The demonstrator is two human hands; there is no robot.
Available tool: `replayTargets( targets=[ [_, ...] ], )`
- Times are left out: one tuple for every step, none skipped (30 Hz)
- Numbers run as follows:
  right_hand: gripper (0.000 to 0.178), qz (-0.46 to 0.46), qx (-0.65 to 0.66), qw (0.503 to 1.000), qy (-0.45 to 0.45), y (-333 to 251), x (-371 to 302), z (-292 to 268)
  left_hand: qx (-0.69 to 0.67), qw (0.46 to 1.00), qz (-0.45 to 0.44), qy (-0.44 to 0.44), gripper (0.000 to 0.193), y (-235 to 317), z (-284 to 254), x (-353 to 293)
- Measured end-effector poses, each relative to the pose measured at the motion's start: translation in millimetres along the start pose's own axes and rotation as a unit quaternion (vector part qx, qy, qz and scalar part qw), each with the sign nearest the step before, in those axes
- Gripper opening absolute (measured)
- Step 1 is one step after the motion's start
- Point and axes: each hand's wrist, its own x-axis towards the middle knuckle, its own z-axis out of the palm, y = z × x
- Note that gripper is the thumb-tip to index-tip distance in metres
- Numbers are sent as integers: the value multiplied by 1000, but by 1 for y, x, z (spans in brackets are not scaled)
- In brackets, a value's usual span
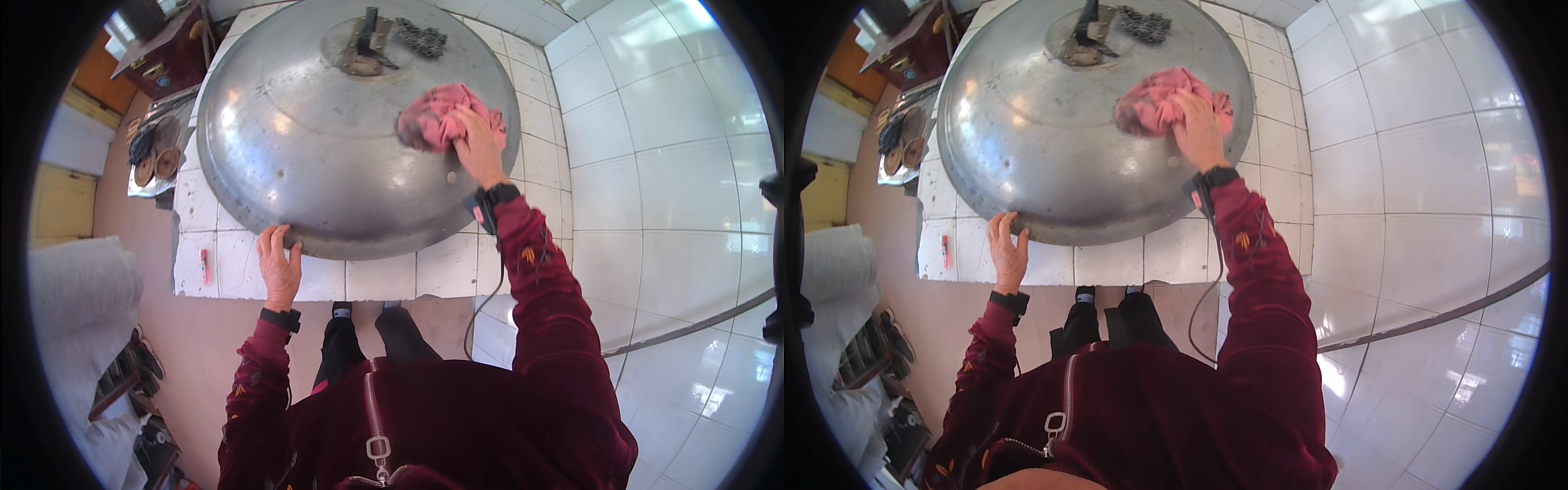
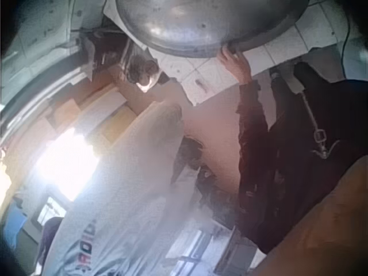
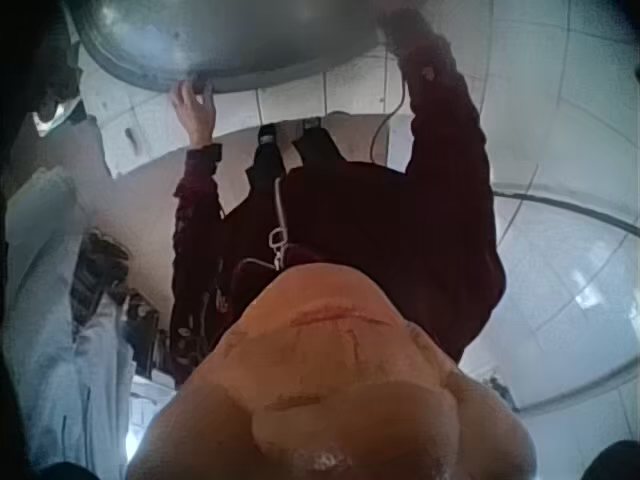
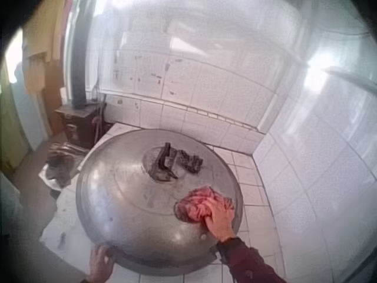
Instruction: The person scrubs the underside of a large metal lid with a steel wool pad and wipes it with a pink cloth. They alternate between scrubbing and wiping, then briefly handle a black cable before resuming scrubbing and wiping the lid.
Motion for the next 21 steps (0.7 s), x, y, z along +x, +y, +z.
replayTargets(
  targets=[
    [44,7,3,1000,10,18,12,3,2,1000,1,-2,42,-1,1,0],
    [43,20,19,999,25,36,24,6,5,1000,-3,-4,42,-2,1,-1],
    [40,58,-1,998,21,54,33,8,5,1000,-7,-5,42,-2,2,-1],
    [37,105,-14,994,18,72,42,9,11,1000,-6,-4,42,-3,3,-2],
    [35,145,-25,989,5,90,52,9,13,1000,-8,-2,42,-3,3,-2],
    [30,126,-18,992,17,109,62,10,8,1000,-17,-3,41,-3,4,-3],
    [29,95,34,995,25,127,67,8,20,1000,-14,-2,41,-4,4,-3],
    [28,98,83,992,15,145,72,7,23,1000,-13,-1,41,-4,4,-4],
    [27,227,89,969,-26,161,71,5,22,1000,-16,0,40,-4,4,-4],
    [27,363,93,924,-71,175,68,3,26,1000,-15,-1,40,-4,4,-3],
    [36,381,121,911,-104,187,64,3,25,1000,-17,-4,40,-4,4,-3],
    [39,370,93,919,-97,195,57,3,20,1000,-20,-4,39,-5,3,-2],
    [42,372,57,924,-70,201,49,2,23,1000,-13,-3,39,-5,2,-2],
    [46,398,26,914,-72,202,38,4,22,1000,-7,-1,39,-5,2,-1],
    [51,397,74,911,-89,201,26,1,14,1000,-7,-7,38,-5,1,-1],
    [49,392,44,914,-91,196,16,2,5,1000,15,-1,37,-6,2,1],
    [49,415,31,901,-125,188,-1,-2,20,1000,5,-12,37,-6,2,0],
    [49,432,18,889,-151,179,-9,-8,14,1000,-4,-15,37,-7,2,1],
    [49,394,-5,912,-114,164,-26,-9,23,1000,2,-16,37,-7,3,0],
    [49,373,-23,924,-82,148,-40,-13,24,1000,5,-13,38,-7,4,0],
    [47,369,-13,926,-78,129,-54,-17,19,1000,2,-8,38,-7,5,0]
  ],
)
